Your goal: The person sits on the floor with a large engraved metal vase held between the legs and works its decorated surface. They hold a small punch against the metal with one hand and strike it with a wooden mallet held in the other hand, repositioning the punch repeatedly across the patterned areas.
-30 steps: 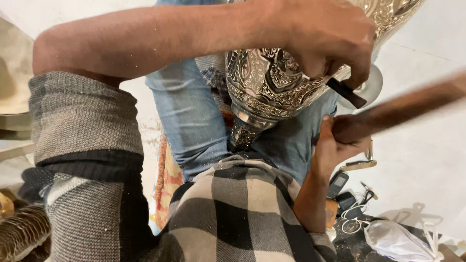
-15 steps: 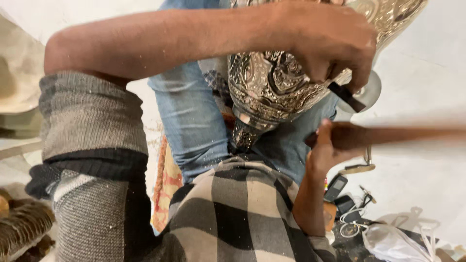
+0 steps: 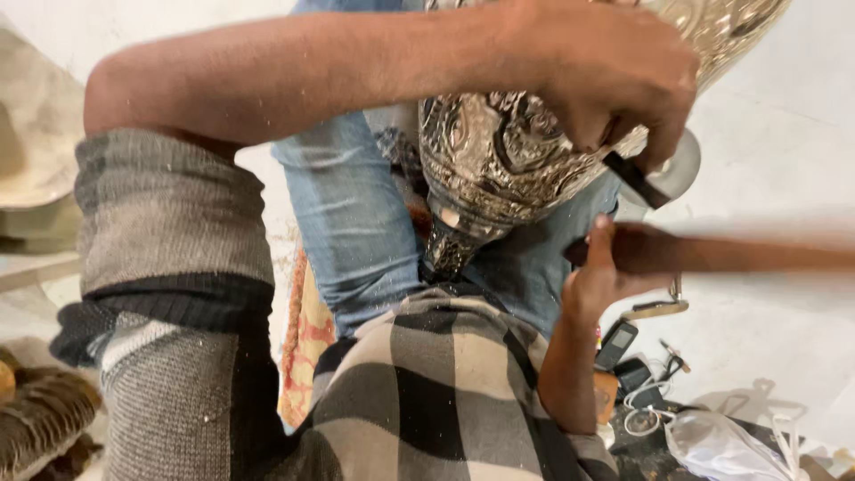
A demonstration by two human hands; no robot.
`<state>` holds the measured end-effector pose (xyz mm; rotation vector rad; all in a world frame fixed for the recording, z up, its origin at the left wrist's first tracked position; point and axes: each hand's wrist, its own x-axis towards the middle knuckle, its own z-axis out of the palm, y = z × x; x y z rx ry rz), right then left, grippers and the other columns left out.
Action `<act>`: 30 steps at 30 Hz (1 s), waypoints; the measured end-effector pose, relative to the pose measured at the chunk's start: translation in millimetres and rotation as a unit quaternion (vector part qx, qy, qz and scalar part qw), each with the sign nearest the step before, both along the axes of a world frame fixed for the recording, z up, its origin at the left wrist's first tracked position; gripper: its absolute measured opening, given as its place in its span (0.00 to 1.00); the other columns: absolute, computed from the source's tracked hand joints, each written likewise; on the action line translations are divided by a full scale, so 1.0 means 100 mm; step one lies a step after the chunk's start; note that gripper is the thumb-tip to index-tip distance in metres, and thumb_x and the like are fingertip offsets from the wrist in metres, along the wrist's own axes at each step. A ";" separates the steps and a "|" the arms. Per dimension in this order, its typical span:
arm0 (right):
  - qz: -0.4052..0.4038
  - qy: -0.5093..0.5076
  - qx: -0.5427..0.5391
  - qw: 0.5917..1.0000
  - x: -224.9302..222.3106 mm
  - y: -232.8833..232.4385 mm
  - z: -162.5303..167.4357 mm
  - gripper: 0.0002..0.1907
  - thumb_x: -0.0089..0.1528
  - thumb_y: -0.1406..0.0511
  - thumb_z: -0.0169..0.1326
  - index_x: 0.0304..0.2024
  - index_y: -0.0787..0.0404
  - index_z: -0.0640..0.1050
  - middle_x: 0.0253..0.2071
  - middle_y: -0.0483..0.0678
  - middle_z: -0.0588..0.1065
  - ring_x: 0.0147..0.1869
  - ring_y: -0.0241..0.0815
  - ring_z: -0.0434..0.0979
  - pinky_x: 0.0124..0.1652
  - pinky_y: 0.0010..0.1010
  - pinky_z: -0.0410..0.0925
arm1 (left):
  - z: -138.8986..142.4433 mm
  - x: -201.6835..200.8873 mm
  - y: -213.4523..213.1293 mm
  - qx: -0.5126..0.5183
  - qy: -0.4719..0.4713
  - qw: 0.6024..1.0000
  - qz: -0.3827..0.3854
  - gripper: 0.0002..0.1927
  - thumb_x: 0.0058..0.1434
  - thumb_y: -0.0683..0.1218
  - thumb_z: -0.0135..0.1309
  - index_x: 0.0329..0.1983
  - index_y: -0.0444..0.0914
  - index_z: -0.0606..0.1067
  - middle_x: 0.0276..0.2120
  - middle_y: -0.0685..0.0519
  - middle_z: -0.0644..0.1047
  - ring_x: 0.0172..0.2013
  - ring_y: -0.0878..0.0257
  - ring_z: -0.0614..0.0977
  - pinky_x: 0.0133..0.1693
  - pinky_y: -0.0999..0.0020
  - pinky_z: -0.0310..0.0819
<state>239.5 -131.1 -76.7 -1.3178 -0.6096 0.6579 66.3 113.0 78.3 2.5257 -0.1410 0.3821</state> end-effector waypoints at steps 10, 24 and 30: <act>0.080 -0.155 -0.053 0.983 -0.07 0.09 0.21 0.18 0.65 0.82 0.61 0.46 0.61 0.69 0.38 0.51 0.72 0.36 0.37 0.70 0.39 0.30 0.69 | -0.02 0.04 0.00 0.009 0.017 1.000 -0.001 0.20 0.45 0.33 0.59 0.37 0.47 0.86 0.23 0.52 0.81 0.23 0.58 0.83 0.23 0.54 0.66; 0.145 -0.062 -0.184 0.970 -0.31 -0.49 -0.03 0.13 0.60 0.76 0.64 0.42 0.66 0.73 0.35 0.46 0.74 0.35 0.37 0.74 0.37 0.30 0.70 | -0.71 -1.07 -0.54 -0.473 -0.232 0.748 0.405 0.12 0.69 0.34 0.58 0.54 0.23 0.75 0.49 0.36 0.81 0.45 0.53 0.83 0.48 0.61 0.82; 0.157 0.240 -0.310 0.906 -0.06 -0.58 -0.23 0.17 0.56 0.76 0.60 0.47 0.65 0.71 0.27 0.49 0.73 0.24 0.43 0.71 0.25 0.35 0.67 | -1.31 -2.17 -2.00 -0.428 -0.283 0.460 0.725 0.18 0.64 0.35 0.59 0.57 0.31 0.72 0.38 0.46 0.82 0.36 0.62 0.84 0.34 0.73 0.79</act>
